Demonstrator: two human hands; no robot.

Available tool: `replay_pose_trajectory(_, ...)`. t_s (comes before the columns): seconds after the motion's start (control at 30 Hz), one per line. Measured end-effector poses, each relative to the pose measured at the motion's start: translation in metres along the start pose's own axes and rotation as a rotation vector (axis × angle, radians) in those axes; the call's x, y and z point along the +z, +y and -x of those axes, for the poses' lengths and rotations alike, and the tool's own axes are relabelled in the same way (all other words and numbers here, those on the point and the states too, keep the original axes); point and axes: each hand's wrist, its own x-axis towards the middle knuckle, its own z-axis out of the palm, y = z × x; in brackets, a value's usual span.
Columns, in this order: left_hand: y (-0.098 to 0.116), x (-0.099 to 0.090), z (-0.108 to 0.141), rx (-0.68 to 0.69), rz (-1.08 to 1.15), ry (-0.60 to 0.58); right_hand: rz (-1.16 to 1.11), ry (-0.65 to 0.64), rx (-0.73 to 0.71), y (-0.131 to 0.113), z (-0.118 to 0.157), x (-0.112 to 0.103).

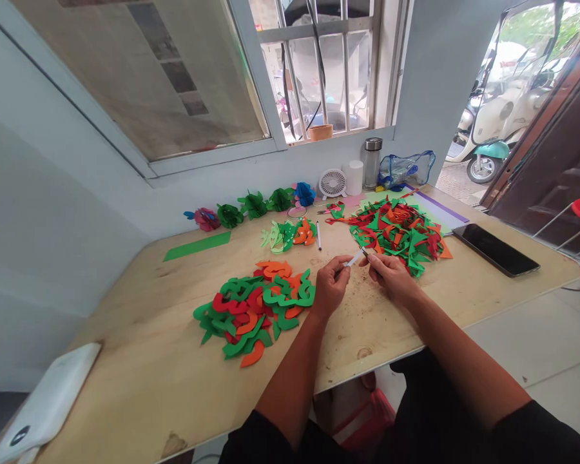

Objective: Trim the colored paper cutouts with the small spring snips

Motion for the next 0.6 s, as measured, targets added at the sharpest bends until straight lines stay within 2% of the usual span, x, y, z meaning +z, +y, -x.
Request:
replay_pose_trajectory(0.3, 0.0050, -0.0003, 0.0001, -0.002, -0.051, 0.001, 0.044, 0.039, -0.030, 0.0029, -0.0012, -0.0008)
replay_pose_trajectory(0.6, 0.0066, -0.0002, 0.0010, -0.022, -0.054, 0.000, 0.197, 0.115, -0.131, -0.0016, 0.0009, 0.0005)
